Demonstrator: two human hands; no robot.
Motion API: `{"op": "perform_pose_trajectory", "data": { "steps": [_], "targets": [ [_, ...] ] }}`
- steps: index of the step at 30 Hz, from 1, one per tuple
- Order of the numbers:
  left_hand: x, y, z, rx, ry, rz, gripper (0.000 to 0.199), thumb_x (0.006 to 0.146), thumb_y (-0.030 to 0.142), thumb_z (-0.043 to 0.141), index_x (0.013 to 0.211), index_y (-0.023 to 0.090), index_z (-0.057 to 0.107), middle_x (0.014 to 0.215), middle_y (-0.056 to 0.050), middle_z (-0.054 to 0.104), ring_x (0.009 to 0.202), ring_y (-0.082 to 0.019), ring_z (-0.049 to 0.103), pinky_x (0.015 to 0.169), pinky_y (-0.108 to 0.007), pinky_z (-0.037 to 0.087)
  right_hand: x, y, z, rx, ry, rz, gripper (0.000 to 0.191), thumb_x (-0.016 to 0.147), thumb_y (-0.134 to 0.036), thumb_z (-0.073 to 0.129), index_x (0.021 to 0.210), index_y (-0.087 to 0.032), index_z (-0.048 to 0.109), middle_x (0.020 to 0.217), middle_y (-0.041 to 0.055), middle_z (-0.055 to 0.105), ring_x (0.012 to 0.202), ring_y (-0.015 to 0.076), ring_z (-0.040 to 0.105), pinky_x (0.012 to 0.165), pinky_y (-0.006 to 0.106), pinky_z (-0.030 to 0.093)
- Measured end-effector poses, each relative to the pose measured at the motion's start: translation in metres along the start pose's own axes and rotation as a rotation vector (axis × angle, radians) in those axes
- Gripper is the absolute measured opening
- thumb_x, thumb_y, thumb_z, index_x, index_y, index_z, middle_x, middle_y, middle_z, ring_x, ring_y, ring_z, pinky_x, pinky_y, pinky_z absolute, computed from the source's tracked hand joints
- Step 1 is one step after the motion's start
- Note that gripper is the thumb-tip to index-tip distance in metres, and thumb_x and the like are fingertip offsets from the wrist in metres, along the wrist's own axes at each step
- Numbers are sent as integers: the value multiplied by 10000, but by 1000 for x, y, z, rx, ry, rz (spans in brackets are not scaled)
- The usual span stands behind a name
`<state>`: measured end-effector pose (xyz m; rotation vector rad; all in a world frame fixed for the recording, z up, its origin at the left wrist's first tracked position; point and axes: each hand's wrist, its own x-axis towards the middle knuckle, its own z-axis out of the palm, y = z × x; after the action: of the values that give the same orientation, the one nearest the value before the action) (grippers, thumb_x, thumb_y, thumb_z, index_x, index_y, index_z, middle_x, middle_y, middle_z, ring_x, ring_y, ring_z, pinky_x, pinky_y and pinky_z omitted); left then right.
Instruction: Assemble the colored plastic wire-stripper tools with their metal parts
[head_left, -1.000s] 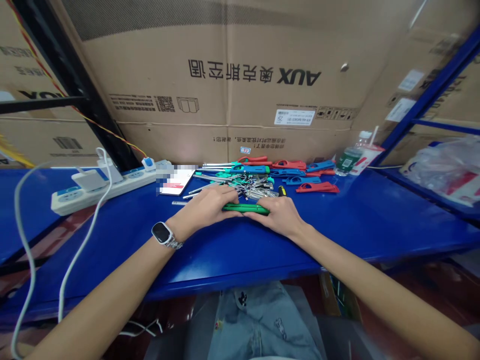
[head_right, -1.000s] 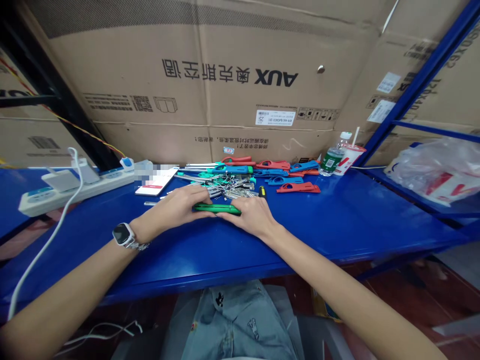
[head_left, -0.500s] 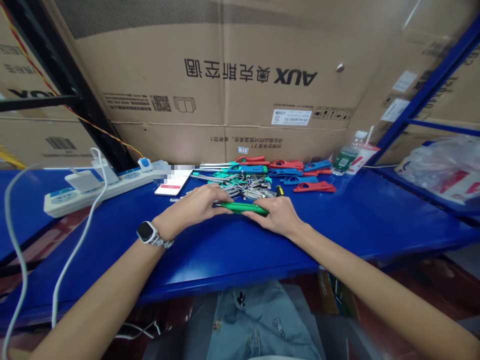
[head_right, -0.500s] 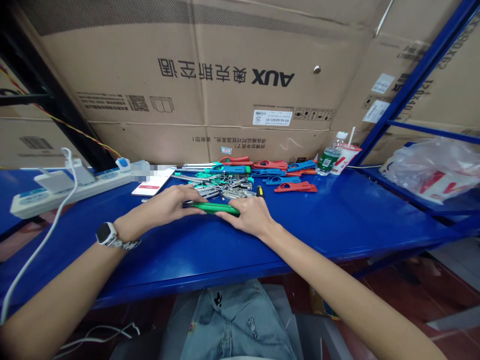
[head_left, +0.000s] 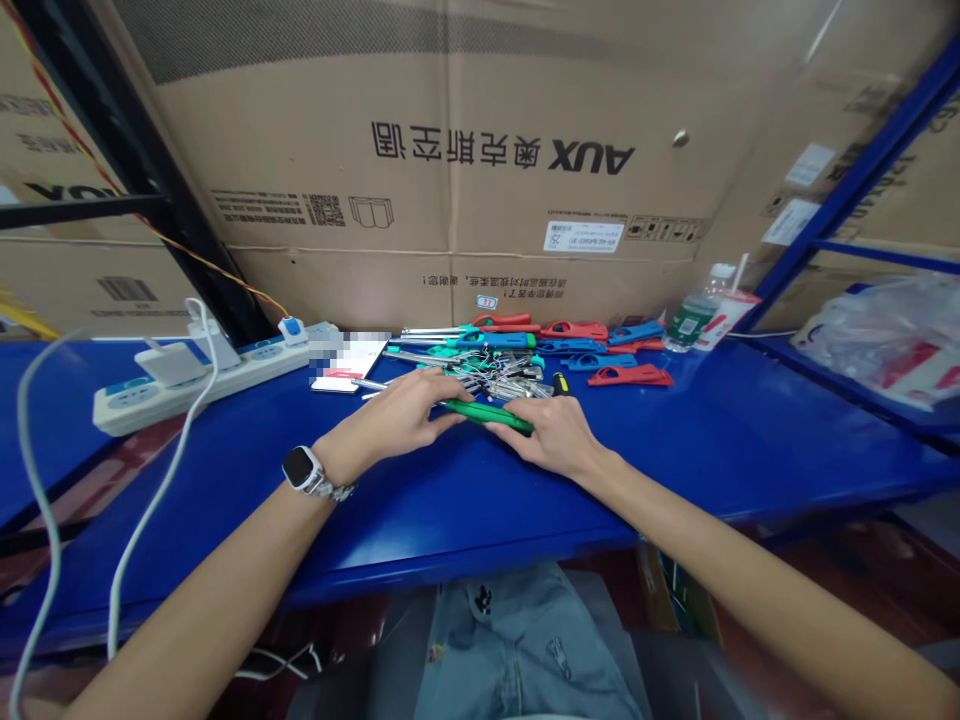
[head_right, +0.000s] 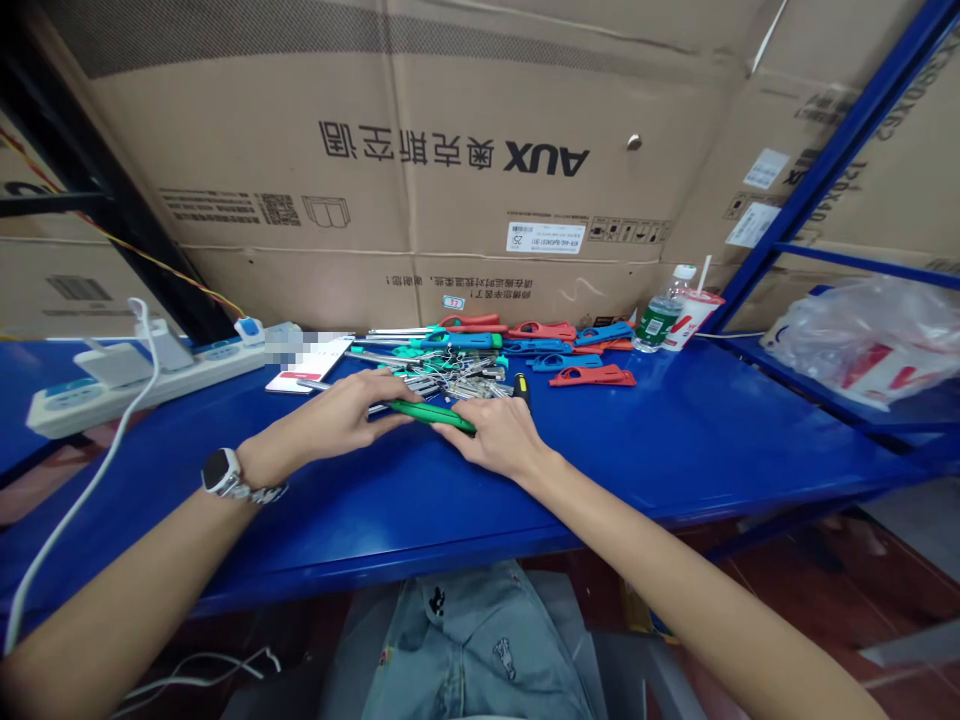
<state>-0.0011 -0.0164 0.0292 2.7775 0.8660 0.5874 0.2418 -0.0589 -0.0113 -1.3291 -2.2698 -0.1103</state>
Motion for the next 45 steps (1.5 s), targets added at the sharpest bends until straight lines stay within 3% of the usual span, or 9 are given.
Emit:
{"op": "perform_pose_trajectory", "data": {
  "steps": [9, 17, 26, 30, 33, 36, 38, 41, 45],
  "targets": [
    [2, 3, 1, 141, 41, 46, 149, 956, 216, 587, 1056, 206, 696, 973, -52, 719, 960, -248, 624, 932, -423, 431, 4, -4, -4, 38, -48, 39, 346, 1000, -475, 569, 840, -207, 719, 729, 19, 733, 664, 166, 633, 578, 281, 227],
    [4, 2, 2, 125, 40, 89, 167, 986, 342, 634, 1054, 211, 714, 981, -52, 717, 953, -244, 628, 913, -403, 428, 3, -1, -4, 84, -61, 19, 388, 1004, -523, 566, 828, -227, 744, 733, 17, 738, 678, 176, 653, 580, 269, 249],
    [6, 1, 1, 158, 8, 139, 125, 1000, 315, 633, 1002, 204, 692, 915, -43, 704, 915, -229, 600, 870, -370, 436, 3, -6, -3, -57, -71, -32, 331, 1018, -440, 502, 886, -190, 675, 798, 65, 750, 618, 192, 618, 553, 307, 163],
    [8, 4, 2, 232, 162, 91, 242, 984, 361, 655, 1177, 216, 659, 1114, -72, 715, 1085, -277, 591, 950, -422, 413, 5, -4, -1, 65, -33, 67, 302, 1012, -430, 509, 920, -197, 678, 778, 61, 740, 655, 206, 637, 573, 289, 243],
    [7, 9, 2, 237, 407, 5, 293, 953, 399, 672, 1158, 192, 634, 1159, -106, 688, 1094, -289, 575, 945, -430, 423, 5, -1, 1, 235, 13, 171, 309, 1005, -458, 522, 925, -209, 687, 743, 35, 717, 659, 199, 634, 598, 277, 328],
    [7, 12, 6, 64, 627, -121, 318, 975, 438, 597, 762, 203, 583, 778, -48, 639, 803, -219, 575, 777, -370, 456, 6, 2, 2, 427, 53, 250, 372, 1006, -515, 513, 865, -206, 664, 647, 8, 661, 575, 174, 593, 573, 272, 381],
    [11, 14, 14, -168, 601, -240, 480, 991, 495, 549, 607, 213, 491, 584, -3, 529, 619, -169, 511, 640, -328, 435, 7, 2, 4, 572, 70, 276, 412, 999, -556, 514, 812, -206, 624, 605, -4, 634, 507, 153, 562, 529, 264, 397],
    [23, 18, 32, -558, 440, -338, 451, 975, 574, 552, 762, 185, 636, 735, -35, 664, 694, -177, 605, 645, -318, 494, 9, -8, 9, 790, 61, 301, 454, 985, -617, 507, 789, -213, 570, 578, -23, 614, 411, 121, 519, 457, 249, 405],
    [37, 26, 51, -929, 472, -350, 464, 1005, 603, 484, 932, 180, 658, 908, -80, 730, 805, -188, 683, 667, -302, 562, 14, -35, 22, 1024, 32, 336, 514, 963, -710, 453, 815, -223, 518, 553, -38, 603, 373, 119, 534, 400, 232, 410]
  ]
}}
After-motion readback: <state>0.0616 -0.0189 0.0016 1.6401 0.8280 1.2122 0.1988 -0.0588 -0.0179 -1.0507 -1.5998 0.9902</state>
